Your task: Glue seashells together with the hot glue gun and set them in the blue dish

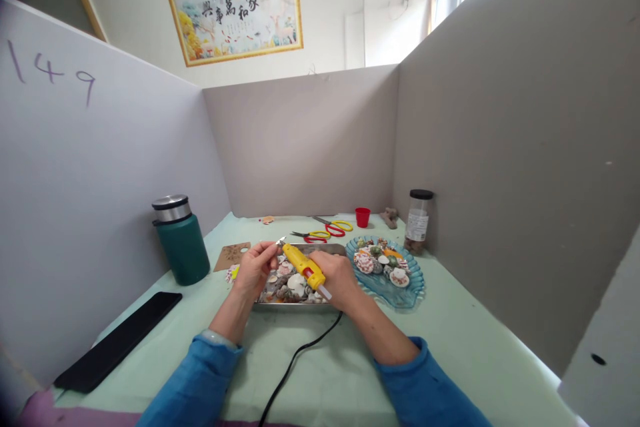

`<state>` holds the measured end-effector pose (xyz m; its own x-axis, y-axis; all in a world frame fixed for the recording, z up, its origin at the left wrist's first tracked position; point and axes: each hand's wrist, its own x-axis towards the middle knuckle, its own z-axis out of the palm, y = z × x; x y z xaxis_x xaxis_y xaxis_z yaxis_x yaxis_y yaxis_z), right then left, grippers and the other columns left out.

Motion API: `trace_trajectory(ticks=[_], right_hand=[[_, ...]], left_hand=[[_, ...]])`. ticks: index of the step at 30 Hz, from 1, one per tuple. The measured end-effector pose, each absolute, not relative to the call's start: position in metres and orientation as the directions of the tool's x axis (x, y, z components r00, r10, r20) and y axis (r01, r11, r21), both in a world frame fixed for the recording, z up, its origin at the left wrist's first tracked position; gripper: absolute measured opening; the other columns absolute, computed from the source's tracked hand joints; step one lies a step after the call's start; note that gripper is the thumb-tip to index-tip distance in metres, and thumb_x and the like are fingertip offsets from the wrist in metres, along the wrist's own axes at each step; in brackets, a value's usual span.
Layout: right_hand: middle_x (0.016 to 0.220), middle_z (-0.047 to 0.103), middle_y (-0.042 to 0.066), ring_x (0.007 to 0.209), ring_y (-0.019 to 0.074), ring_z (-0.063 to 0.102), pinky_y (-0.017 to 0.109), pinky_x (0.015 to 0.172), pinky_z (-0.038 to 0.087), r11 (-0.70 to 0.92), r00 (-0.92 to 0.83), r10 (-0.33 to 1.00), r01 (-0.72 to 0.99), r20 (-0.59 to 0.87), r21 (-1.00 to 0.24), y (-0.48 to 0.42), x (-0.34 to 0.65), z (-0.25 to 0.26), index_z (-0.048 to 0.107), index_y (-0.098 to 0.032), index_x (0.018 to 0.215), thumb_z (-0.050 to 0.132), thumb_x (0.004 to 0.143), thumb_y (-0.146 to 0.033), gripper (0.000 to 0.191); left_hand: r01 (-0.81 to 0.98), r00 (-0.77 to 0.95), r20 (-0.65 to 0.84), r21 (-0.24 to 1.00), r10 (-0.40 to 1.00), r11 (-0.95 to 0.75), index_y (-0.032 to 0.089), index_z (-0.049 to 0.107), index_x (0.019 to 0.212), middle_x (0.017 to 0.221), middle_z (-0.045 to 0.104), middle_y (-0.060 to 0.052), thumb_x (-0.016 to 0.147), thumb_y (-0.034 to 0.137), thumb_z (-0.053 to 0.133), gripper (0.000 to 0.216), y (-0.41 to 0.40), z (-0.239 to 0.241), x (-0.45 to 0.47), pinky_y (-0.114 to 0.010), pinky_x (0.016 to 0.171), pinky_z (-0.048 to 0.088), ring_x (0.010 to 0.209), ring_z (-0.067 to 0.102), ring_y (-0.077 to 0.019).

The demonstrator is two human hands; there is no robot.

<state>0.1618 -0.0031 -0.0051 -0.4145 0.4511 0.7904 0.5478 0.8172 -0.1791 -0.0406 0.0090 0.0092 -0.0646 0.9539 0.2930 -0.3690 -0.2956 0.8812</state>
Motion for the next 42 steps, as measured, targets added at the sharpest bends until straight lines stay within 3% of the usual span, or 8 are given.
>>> trace_trajectory(ticks=[10,23,32,38,42], right_hand=[[0.071,0.063,0.002,0.061,0.015,0.056,0.024,0.058,0.037,0.774,-0.345,0.488,0.596,0.801,-0.215,-0.0015,0.1634,-0.0055,0.058,-0.018,0.085,0.048,0.081,-0.017,0.011],[0.075,0.066,0.005,0.068,0.0168,0.061,0.025,0.061,0.039,0.812,-0.418,0.461,0.555,0.783,-0.181,-0.0028,0.161,-0.0066,0.058,-0.018,0.087,0.047,0.083,-0.018,0.011],[0.072,0.064,0.004,0.063,0.0156,0.057,0.025,0.058,0.036,0.784,-0.378,0.486,0.587,0.788,-0.203,-0.0012,0.1624,-0.0068,0.057,-0.018,0.086,0.047,0.084,-0.021,0.011],[0.077,0.067,0.005,0.071,0.0168,0.061,0.024,0.063,0.038,0.811,-0.432,0.449,0.565,0.782,-0.153,-0.0021,0.1587,-0.0078,0.058,-0.018,0.088,0.048,0.082,-0.018,0.012],[0.072,0.065,0.004,0.064,0.0154,0.058,0.024,0.058,0.036,0.789,-0.395,0.47,0.589,0.789,-0.175,-0.006,0.158,-0.0036,0.058,-0.018,0.085,0.046,0.082,-0.019,0.012]], left_hand=[[-0.355,-0.066,0.312,0.88,0.948,-0.315,0.013,0.064,0.075,0.07,0.067,-0.002,0.06,0.032,0.079,0.029,0.0089,0.0083,-0.0404,-0.02,0.046,0.039,0.043,0.047,-0.0046],[-0.333,-0.08,0.327,0.882,0.942,-0.334,0.012,0.065,0.072,0.065,0.066,-0.001,0.059,0.031,0.08,0.027,0.0078,0.0105,-0.0387,-0.02,0.046,0.038,0.042,0.048,-0.0052],[-0.338,-0.063,0.33,0.881,0.942,-0.332,0.012,0.065,0.074,0.069,0.067,-0.003,0.062,0.031,0.079,0.027,0.0097,0.0068,-0.0399,-0.02,0.046,0.039,0.043,0.048,-0.0049],[-0.356,-0.079,0.319,0.876,0.944,-0.326,0.011,0.066,0.074,0.065,0.065,-0.001,0.059,0.032,0.08,0.028,0.0079,0.0104,-0.0389,-0.019,0.046,0.04,0.043,0.048,-0.0048],[-0.344,-0.07,0.322,0.881,0.944,-0.326,0.011,0.066,0.074,0.067,0.066,-0.002,0.06,0.032,0.08,0.028,0.0082,0.0097,-0.0396,-0.02,0.046,0.04,0.043,0.047,-0.0045]])
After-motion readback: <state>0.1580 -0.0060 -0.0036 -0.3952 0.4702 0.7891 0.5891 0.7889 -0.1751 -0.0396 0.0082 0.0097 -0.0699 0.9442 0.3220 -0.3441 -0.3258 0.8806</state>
